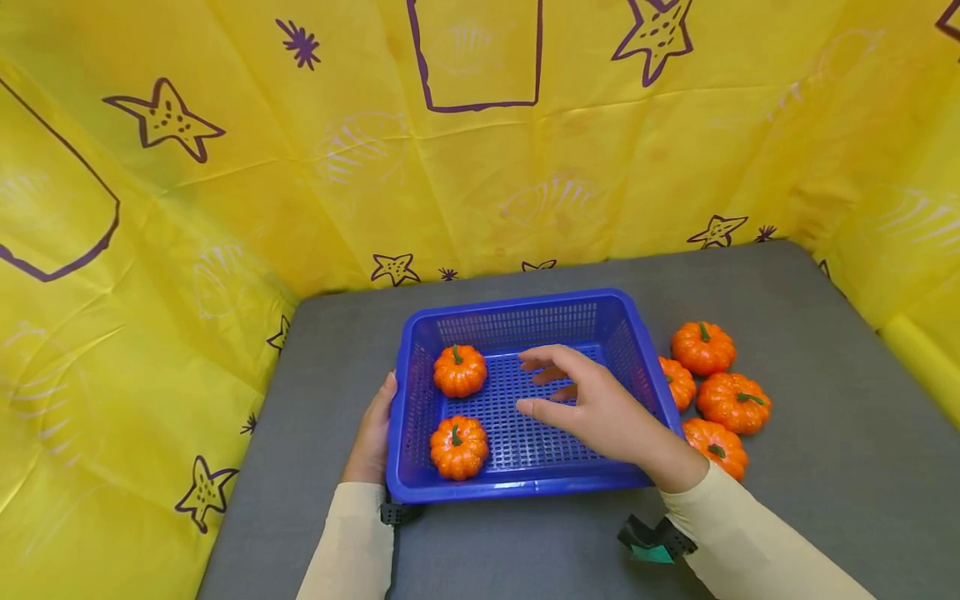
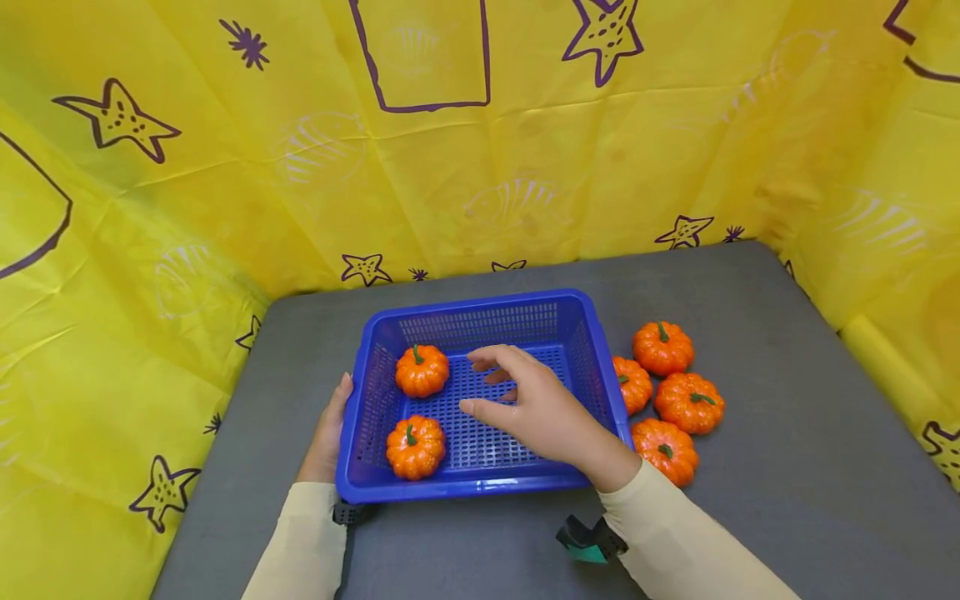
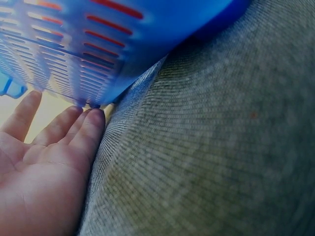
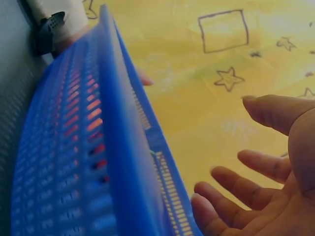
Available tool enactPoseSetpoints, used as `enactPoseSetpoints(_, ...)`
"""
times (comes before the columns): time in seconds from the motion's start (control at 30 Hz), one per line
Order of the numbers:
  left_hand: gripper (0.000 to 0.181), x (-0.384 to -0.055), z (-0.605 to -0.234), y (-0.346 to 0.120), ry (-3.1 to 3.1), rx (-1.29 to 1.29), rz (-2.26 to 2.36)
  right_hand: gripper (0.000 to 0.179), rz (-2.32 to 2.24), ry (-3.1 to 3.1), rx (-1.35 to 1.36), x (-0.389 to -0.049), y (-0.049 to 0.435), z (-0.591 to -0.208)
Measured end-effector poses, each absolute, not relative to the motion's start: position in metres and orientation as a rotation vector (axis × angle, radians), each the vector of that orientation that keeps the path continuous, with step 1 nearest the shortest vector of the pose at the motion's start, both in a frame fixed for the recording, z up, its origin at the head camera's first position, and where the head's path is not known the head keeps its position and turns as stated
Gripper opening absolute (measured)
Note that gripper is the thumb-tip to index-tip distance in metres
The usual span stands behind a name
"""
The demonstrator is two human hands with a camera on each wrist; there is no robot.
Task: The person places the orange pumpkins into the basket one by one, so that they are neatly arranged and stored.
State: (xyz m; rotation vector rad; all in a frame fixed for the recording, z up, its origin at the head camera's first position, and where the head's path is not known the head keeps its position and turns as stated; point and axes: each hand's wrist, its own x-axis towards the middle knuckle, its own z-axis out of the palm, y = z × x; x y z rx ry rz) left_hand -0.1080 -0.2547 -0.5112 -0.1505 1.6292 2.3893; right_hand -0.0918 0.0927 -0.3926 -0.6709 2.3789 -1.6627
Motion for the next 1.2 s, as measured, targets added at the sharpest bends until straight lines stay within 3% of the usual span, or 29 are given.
enactPoseSetpoints(0.43,0.066,-0.107,-0.508,-0.253,1.614,-0.101,2.405,0.039,-1.796,2.345,-0.602,-0.095,0.123,-0.389)
enactPoseSetpoints(1.2,0.075,-0.107,-0.509,-0.254,1.632,-0.206,2.357,0.038,-1.888,2.355,-0.487,-0.094,0.174,-0.383)
